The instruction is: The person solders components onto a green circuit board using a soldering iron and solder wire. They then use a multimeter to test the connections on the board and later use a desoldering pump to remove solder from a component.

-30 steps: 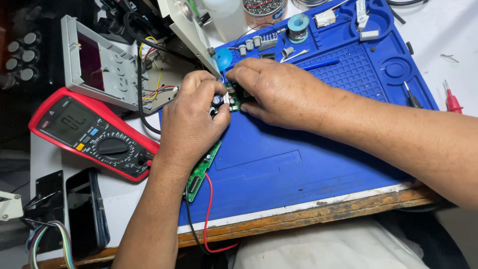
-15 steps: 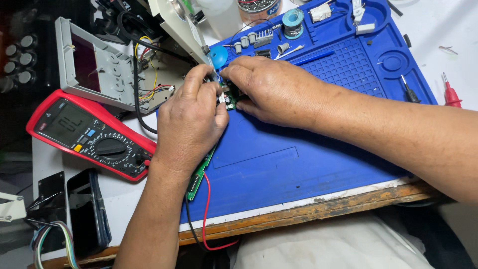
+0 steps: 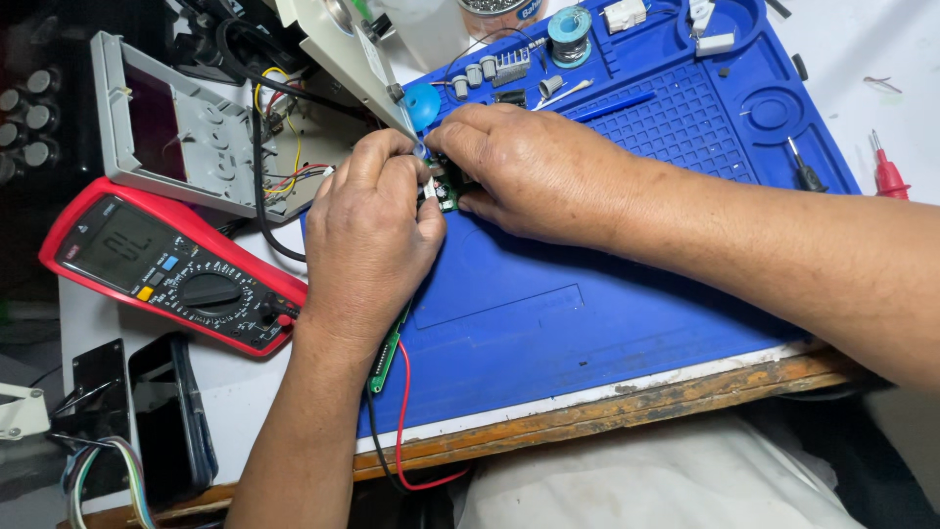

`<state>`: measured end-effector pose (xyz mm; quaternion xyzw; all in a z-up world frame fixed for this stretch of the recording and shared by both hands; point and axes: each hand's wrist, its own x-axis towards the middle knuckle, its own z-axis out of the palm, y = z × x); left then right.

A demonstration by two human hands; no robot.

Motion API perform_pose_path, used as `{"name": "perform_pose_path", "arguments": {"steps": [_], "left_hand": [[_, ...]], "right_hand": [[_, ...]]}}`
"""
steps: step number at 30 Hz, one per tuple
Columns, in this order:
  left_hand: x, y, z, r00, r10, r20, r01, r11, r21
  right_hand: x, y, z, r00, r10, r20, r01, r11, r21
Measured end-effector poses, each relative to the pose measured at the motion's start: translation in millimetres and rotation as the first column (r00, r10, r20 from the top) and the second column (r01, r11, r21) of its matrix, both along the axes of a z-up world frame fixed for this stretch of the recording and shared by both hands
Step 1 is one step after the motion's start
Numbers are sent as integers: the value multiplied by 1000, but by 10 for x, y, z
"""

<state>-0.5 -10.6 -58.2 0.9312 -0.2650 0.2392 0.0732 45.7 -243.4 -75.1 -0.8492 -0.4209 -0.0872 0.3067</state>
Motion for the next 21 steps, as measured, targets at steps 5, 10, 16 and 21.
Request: {"name": "perform_pose_path", "arguments": {"steps": [5, 10, 16, 21], "left_hand": [[57, 90, -19, 999, -48, 25, 47, 998, 35], [83, 149, 38, 993, -106, 50, 105, 994, 15], [119, 201, 77, 987, -125, -102, 102, 974, -201], [146, 220, 115, 963, -119, -240, 66, 974, -218]], "right_hand": [[-4, -15, 2, 1000, 8, 3, -8, 1000, -1], [-15, -18, 28, 999, 34, 5, -34, 999, 16], [-16, 5, 13, 998, 47, 40, -47, 999, 8], [-1, 17, 3, 999, 26, 41, -26, 999, -23]]}}
